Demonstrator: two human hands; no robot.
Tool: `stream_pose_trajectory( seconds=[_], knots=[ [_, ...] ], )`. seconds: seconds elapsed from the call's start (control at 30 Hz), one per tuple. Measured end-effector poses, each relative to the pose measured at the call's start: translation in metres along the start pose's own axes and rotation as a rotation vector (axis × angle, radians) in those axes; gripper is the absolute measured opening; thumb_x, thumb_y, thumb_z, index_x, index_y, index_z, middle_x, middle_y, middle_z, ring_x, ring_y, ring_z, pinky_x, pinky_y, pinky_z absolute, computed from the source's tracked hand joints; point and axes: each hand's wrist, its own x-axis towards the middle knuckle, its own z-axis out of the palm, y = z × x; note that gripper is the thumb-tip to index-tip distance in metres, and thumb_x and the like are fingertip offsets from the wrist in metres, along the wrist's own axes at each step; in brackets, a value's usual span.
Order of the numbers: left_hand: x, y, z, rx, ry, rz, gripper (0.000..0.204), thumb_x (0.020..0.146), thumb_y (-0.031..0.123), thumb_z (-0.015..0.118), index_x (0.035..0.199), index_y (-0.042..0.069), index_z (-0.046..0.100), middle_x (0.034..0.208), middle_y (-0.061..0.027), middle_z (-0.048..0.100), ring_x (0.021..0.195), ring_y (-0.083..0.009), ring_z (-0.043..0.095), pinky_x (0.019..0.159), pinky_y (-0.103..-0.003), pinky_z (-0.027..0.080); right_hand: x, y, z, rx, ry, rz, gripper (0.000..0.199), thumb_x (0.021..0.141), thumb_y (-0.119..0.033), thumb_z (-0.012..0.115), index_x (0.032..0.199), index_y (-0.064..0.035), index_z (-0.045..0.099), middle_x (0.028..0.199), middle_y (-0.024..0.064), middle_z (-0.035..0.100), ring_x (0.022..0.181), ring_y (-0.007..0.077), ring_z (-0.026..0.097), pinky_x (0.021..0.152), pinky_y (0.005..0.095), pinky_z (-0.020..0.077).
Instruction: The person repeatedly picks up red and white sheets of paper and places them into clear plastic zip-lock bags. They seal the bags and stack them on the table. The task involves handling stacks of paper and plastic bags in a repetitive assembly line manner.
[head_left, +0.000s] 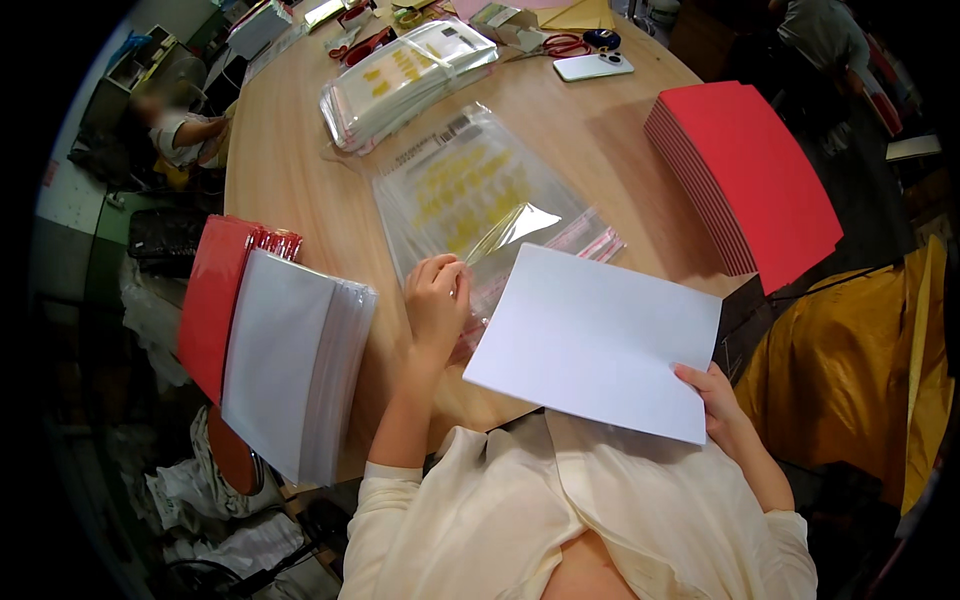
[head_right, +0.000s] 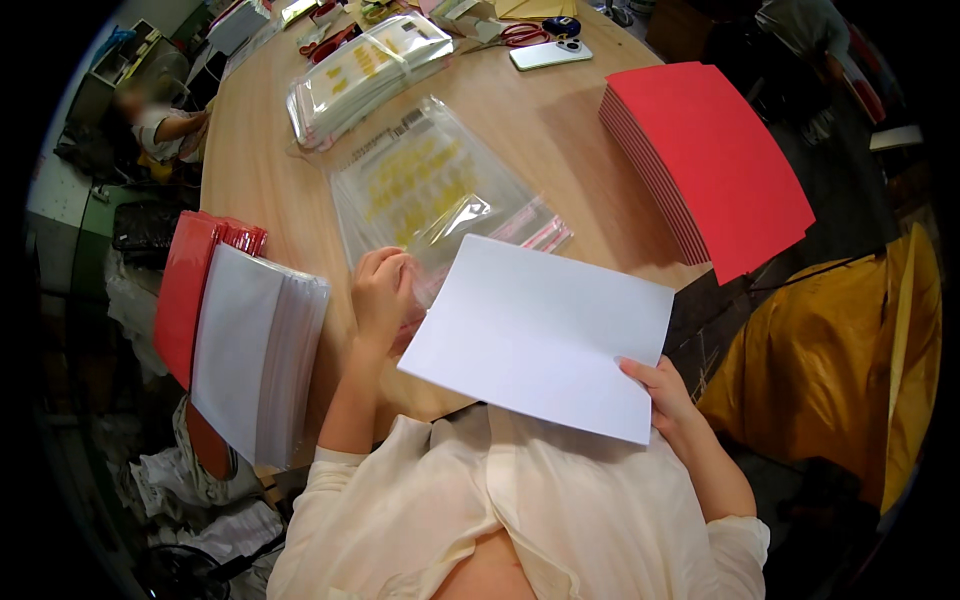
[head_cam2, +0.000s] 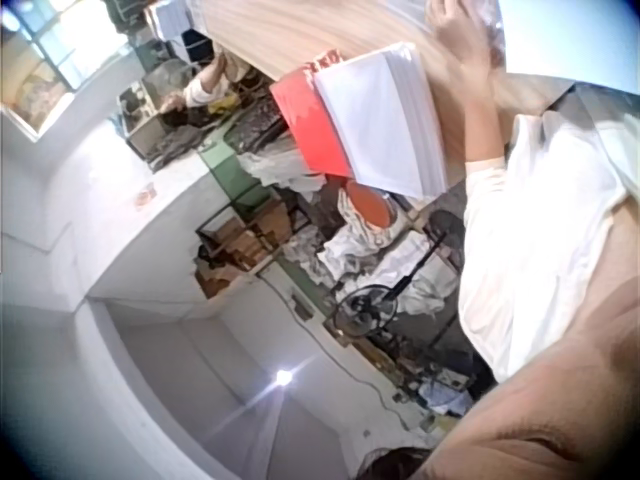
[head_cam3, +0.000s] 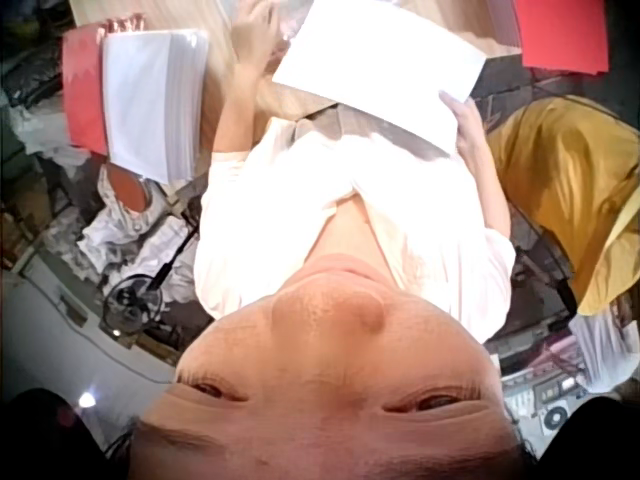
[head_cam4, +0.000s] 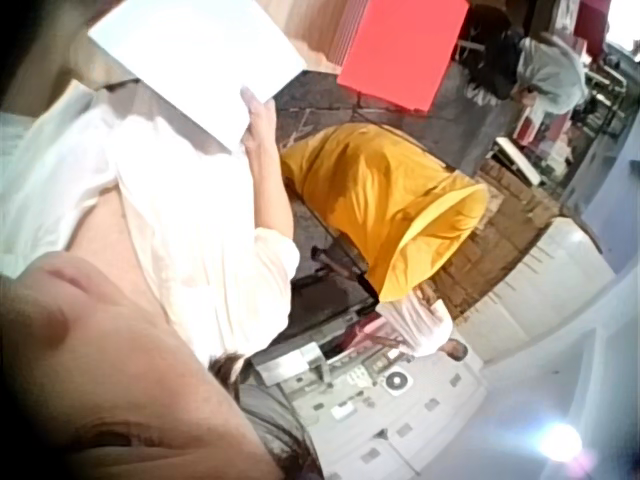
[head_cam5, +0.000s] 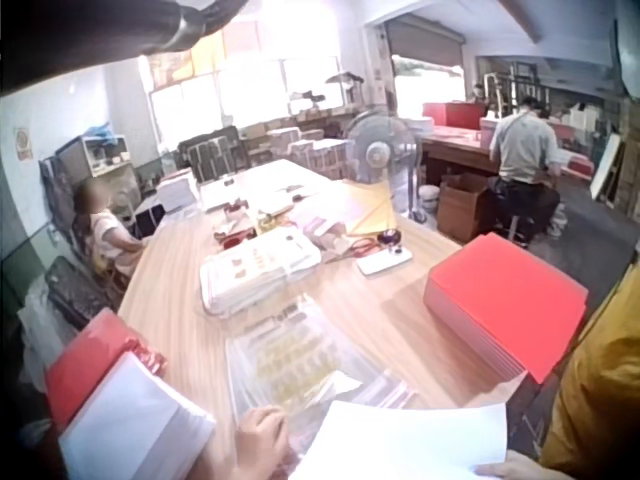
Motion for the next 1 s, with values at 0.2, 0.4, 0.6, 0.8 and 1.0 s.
stream_pose_trajectory(
  seconds=[0.2,0.4,0.6,0.8,1.0],
  knots=[
    [-0.031,0.009,0.006,-0.107,0.177,-0.188,0.019,0.074,0.000,0.073,0.091,0.008,0.074,0.113,-0.0073,0.050,0.087,-0.0212,0.050,0.073,-0.029,0.048,0.008,0.000,0.017,0.086,0.035,-0.051,0.035,0.089,-0.012,0.064,0.121,0.0000,0.053,0.108,0.0095,0.064,0.092,0.0179,0.065,0.078,0.0325,0.0566],
    [-0.046,0.018,0.007,-0.518,0.171,-0.562,0.041,0.079,0.000,0.075,0.117,0.005,0.061,0.120,-0.0088,0.042,0.084,-0.0158,0.059,0.068,-0.023,0.051,0.014,0.014,0.019,0.098,0.034,-0.041,0.039,0.090,-0.014,0.065,0.124,-0.0011,0.051,0.112,0.0086,0.062,0.098,0.0175,0.063,0.083,0.0331,0.0553],
    [-0.057,0.019,0.000,-1.128,0.125,-0.774,0.053,0.081,-0.006,0.069,0.128,0.002,0.046,0.130,-0.0147,0.040,0.102,-0.0247,0.065,0.082,-0.027,0.056,0.015,0.019,0.024,0.062,0.037,-0.049,0.042,0.090,-0.015,0.066,0.125,-0.0001,0.049,0.113,0.0089,0.061,0.098,0.0179,0.063,0.084,0.0337,0.0548],
    [-0.060,0.043,-0.024,-1.261,0.131,-0.705,0.061,0.086,-0.014,0.052,0.140,0.005,0.029,0.134,-0.0243,0.045,0.119,-0.0265,0.057,0.082,-0.026,0.055,0.015,0.020,0.025,0.019,0.048,-0.096,0.041,0.090,-0.014,0.066,0.123,0.0030,0.049,0.110,0.0107,0.061,0.096,0.0194,0.063,0.083,0.0347,0.0544],
    [-0.063,0.048,-0.026,-1.143,0.119,-0.685,0.069,0.083,-0.017,0.051,0.143,0.008,0.028,0.140,-0.0120,0.035,0.125,-0.0279,0.054,0.070,-0.025,0.055,0.020,0.023,0.019,0.014,0.022,-0.168,0.037,0.089,-0.011,0.067,0.119,0.0038,0.051,0.109,0.0117,0.062,0.096,0.0197,0.063,0.083,0.0353,0.0537]
  ],
)
